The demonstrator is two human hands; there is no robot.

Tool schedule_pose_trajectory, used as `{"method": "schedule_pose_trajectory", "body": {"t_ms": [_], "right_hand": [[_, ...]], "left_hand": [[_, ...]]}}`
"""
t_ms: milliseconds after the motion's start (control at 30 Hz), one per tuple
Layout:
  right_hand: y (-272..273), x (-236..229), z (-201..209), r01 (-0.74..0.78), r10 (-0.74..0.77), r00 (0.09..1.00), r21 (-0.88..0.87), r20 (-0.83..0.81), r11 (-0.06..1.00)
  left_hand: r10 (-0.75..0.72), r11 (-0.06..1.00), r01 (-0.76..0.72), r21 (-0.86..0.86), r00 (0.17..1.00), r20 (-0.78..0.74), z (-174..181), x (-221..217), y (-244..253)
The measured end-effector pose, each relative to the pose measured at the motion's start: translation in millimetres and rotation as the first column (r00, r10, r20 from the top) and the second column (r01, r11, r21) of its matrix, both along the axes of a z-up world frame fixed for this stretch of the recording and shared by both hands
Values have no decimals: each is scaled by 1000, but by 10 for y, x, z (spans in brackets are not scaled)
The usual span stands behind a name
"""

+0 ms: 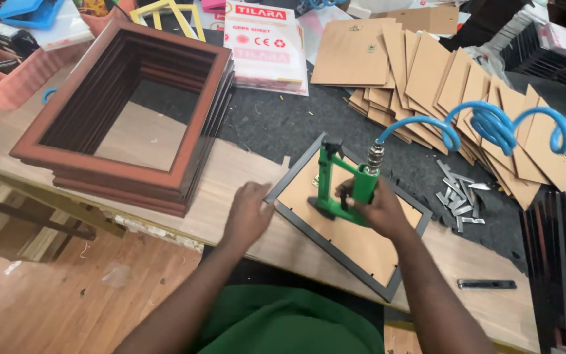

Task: The person places a hardboard backing panel into an empty picture frame, then uses a green pneumatic staple gun to fasten the backing into the frame, stapling along the edges. They set the finished frame onto a growing stack and take the next empty frame, repeating the process.

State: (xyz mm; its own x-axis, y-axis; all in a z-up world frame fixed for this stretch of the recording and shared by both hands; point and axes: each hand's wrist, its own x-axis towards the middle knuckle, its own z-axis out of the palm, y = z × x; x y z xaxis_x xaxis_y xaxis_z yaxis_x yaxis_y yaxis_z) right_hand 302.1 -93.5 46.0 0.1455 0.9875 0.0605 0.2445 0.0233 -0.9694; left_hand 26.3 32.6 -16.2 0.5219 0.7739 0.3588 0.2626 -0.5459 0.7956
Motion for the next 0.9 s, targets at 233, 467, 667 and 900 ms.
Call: {"method": "schedule_pose_trajectory", "body": {"t_ms": [233, 467, 667, 900], "right_hand": [[280, -518, -134, 193, -202, 978, 138, 57, 972], [254, -612, 260, 212, -206, 927, 15, 312, 977], [221, -539, 10, 214, -219, 953, 48, 209, 976], [231, -537, 104, 276, -267, 922, 8, 281, 961]], "left_hand": [[74, 993, -58, 105, 985, -154, 28, 189, 150], [84, 990, -71, 123, 991, -105, 47, 172, 133], [59, 995, -47, 93, 989, -137, 93, 170, 142], [54, 997, -45, 68, 990, -131, 89, 183, 156]]}}
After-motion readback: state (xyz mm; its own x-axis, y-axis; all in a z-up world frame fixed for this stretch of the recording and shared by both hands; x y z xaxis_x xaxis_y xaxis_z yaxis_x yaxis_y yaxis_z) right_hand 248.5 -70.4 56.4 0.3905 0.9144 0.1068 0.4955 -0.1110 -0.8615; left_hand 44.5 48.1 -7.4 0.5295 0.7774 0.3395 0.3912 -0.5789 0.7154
